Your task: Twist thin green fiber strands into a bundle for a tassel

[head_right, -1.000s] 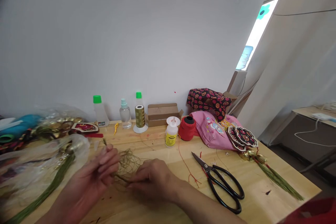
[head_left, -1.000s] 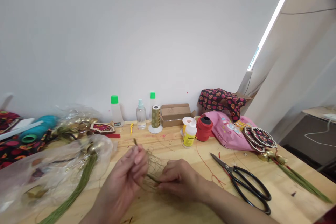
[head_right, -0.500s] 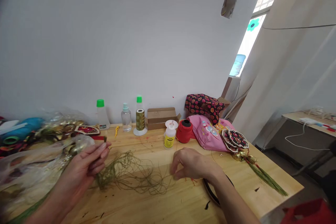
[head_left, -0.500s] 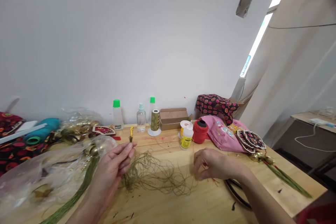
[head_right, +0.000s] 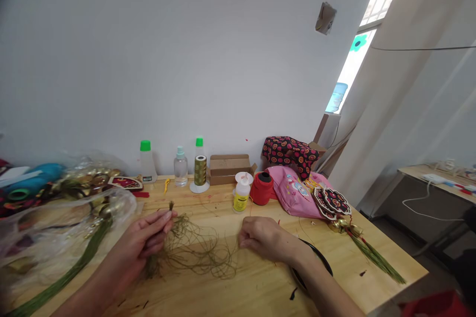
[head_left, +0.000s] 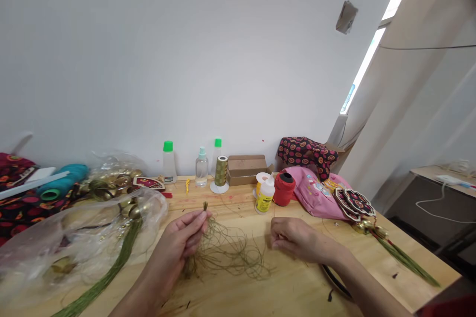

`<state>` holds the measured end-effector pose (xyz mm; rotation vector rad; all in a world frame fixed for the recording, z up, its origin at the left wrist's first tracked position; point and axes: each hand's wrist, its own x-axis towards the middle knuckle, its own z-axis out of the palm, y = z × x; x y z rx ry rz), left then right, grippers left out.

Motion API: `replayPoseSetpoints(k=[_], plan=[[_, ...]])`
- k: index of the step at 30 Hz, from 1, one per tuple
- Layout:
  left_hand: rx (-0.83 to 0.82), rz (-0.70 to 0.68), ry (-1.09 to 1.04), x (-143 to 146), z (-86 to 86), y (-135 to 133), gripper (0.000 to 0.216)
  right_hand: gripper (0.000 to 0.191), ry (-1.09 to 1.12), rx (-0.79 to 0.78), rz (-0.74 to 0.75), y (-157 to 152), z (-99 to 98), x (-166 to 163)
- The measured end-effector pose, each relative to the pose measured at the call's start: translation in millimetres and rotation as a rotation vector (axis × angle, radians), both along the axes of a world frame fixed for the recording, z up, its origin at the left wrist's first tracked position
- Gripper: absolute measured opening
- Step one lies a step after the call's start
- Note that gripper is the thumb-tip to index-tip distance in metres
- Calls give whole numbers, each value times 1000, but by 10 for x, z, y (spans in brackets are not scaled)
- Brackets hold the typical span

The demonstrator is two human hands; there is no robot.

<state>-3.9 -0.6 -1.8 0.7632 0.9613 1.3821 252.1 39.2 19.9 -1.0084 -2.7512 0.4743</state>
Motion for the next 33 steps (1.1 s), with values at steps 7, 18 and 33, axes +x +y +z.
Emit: replayPoseSetpoints(k=[7, 18, 33], plan=[[-130, -91, -20, 179, -47, -23, 13, 10, 100, 83, 155, -74, 280, -401], [-198, -140, -166, 307, -60, -70, 7, 7, 308, 89, 88, 3, 154, -767], [-142, -140, -167, 379, -147, -78, 15, 10, 380, 182, 15, 11, 2, -738]])
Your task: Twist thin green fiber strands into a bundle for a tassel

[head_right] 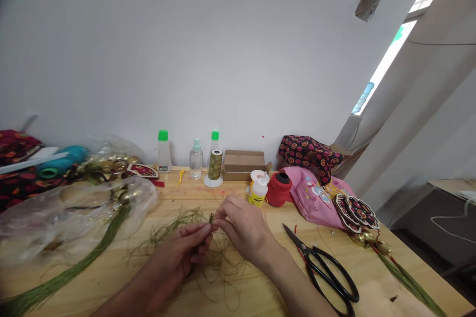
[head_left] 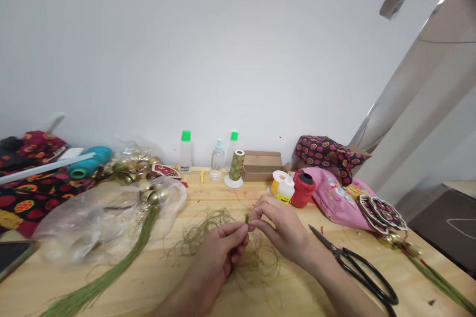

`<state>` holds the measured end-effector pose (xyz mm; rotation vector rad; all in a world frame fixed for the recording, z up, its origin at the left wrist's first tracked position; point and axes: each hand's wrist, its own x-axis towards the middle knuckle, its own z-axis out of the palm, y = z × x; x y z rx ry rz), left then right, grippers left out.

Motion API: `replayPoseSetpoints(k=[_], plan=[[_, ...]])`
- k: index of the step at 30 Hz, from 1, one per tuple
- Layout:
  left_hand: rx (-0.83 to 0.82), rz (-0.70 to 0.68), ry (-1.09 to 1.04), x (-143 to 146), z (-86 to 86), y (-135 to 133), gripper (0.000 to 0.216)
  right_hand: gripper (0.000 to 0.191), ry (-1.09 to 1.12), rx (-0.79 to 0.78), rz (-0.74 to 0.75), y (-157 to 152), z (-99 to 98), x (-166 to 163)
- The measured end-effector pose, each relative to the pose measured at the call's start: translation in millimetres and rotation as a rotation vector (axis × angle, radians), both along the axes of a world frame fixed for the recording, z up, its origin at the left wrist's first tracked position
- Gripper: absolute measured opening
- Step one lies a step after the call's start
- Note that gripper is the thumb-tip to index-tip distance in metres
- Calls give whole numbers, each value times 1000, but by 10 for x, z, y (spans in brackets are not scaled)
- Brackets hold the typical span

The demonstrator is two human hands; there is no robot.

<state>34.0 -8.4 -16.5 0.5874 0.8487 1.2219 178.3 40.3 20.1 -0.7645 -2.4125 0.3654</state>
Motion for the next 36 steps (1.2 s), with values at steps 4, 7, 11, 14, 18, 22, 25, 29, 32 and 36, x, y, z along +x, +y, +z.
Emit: replayPoseSetpoints(k=[4, 7, 11, 14, 18, 22, 25, 29, 32, 36], plan=[[25, -24, 24, -7, 20, -11, 14, 10, -8, 41, -15, -7, 7, -11], [34, -36, 25, -11, 7, -6, 13, 10, -18, 52, -35, -6, -1, -15], [11, -29, 13, -10, -10, 2, 10, 9, -3, 17, -44, 9, -14, 10], [4, -15, 23, -14, -3, 3, 10, 10, 84, -30, -71, 33, -14, 59], [12, 1, 37, -28, -12, 18, 11, 15, 137, -119, -88, 51, -21, 100], [37, 52, 21, -42, -23, 39, 6, 18, 124, -248, -28, 13, -47, 36], [42, 101, -18, -49, 10, 42, 8, 20, 189, -308, 3, -32, -80, -55], [99, 105, -101, -48, 79, 36, 9, 16, 234, -332, 47, -81, -167, -171], [99, 95, -157, -47, 121, 29, 10, 21, 235, -290, 108, -110, -244, -241], [47, 113, -145, -57, 161, 7, 11, 27, 191, -225, 124, -131, -296, -289]])
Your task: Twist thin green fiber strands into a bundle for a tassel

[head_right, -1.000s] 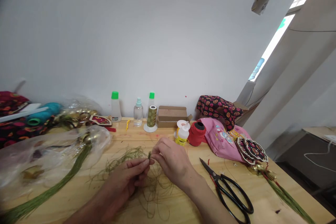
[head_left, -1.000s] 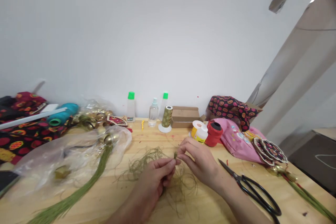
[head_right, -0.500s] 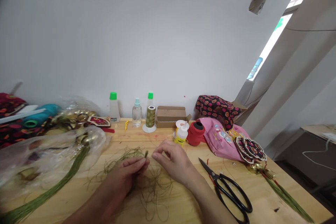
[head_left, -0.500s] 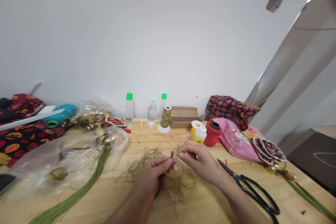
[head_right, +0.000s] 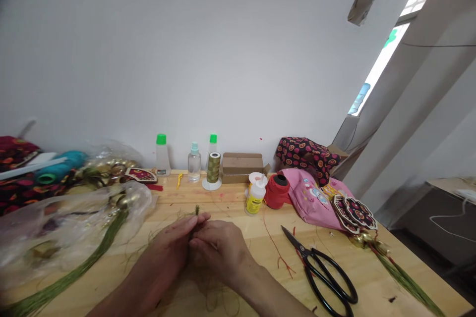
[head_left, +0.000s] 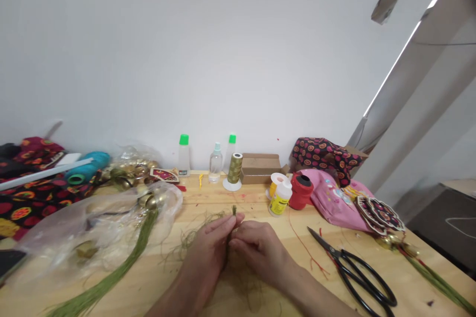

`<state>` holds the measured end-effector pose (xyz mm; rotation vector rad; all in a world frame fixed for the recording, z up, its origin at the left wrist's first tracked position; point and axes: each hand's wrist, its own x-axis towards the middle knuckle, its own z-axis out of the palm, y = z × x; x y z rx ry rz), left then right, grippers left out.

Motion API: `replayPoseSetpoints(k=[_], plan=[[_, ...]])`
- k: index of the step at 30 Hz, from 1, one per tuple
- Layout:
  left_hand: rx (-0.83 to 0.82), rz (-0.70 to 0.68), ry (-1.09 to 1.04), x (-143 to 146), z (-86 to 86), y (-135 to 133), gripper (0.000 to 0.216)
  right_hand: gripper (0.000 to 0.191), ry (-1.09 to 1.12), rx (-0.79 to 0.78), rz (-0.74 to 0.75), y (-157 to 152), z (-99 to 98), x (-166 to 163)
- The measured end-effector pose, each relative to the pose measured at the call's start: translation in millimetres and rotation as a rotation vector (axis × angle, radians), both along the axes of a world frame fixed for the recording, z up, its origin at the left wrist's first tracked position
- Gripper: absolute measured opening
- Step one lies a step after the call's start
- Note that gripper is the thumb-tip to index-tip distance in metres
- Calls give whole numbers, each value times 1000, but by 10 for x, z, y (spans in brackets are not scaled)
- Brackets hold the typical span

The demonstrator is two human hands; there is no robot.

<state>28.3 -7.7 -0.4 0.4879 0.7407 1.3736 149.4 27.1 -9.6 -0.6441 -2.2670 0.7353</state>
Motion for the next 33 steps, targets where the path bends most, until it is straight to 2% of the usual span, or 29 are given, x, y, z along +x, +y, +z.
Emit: replayPoseSetpoints(k=[11, 16, 20, 23, 28, 32, 33], plan=[[47, -74, -27, -16, -46, -8, 16, 33, -95, 72, -35, -2, -31, 15], [-13, -54, -29, -22, -59, -10, 15, 31, -147, 94, -58, -8, -29, 14], [11, -85, -32, -31, -62, -18, 14, 28, -188, 95, -65, -5, -26, 13], [11, -59, -71, -54, -37, -11, 11, 22, -222, 74, -47, -3, -5, 26], [-22, 87, -151, -285, 151, 3, 20, 20, -245, 71, 21, 41, 33, 125], [231, 200, -333, -737, 427, -54, 33, 19, -355, 90, 105, 119, 0, 236], [248, 204, -340, -858, 492, -71, 34, 18, -385, 85, 113, 139, -3, 261]])
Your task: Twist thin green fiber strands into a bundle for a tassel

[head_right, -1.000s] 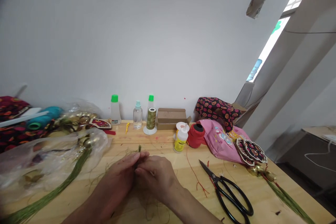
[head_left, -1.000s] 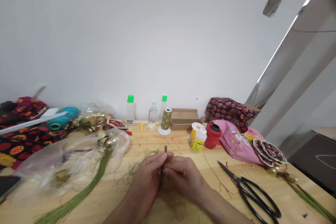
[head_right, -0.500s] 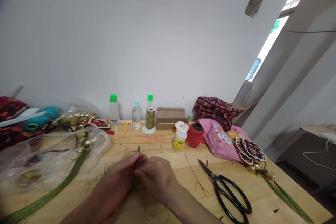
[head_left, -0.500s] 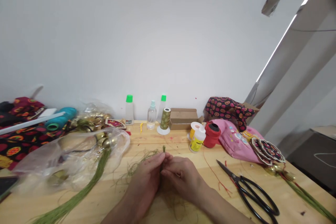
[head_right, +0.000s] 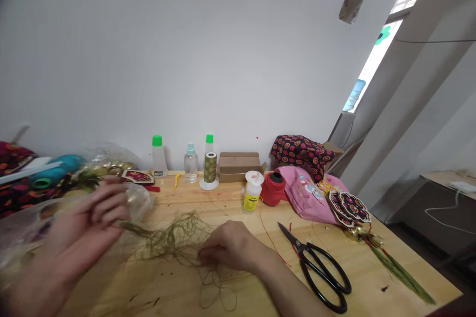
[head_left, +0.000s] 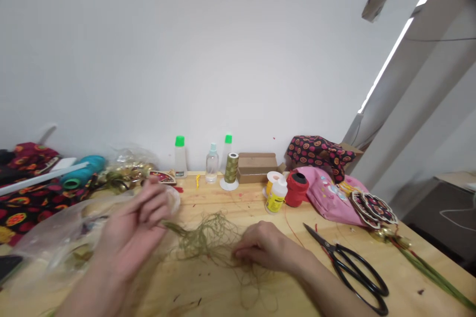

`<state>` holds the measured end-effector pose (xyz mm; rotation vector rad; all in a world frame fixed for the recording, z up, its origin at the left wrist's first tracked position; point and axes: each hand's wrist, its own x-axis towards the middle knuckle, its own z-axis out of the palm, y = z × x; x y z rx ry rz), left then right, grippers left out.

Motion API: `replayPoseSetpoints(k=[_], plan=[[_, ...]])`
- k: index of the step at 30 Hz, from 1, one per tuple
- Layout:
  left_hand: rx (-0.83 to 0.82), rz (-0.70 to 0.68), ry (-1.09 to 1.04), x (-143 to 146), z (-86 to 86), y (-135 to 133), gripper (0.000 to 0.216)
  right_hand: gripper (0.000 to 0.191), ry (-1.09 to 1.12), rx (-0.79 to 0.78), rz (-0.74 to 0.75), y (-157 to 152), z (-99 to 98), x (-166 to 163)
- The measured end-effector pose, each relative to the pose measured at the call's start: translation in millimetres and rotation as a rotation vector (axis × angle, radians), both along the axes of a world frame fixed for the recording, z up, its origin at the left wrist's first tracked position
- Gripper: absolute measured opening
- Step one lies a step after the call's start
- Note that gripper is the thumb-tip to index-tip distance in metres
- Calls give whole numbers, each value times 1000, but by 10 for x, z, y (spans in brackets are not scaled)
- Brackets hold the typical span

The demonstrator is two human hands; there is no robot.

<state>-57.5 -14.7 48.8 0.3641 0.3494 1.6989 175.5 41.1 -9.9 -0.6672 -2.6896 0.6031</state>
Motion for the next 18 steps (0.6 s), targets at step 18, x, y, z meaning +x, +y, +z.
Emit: replayPoseSetpoints(k=[18], plan=[[-382, -334, 499, 604, -416, 210, 8, 14, -101, -24, -254, 199, 223, 706]])
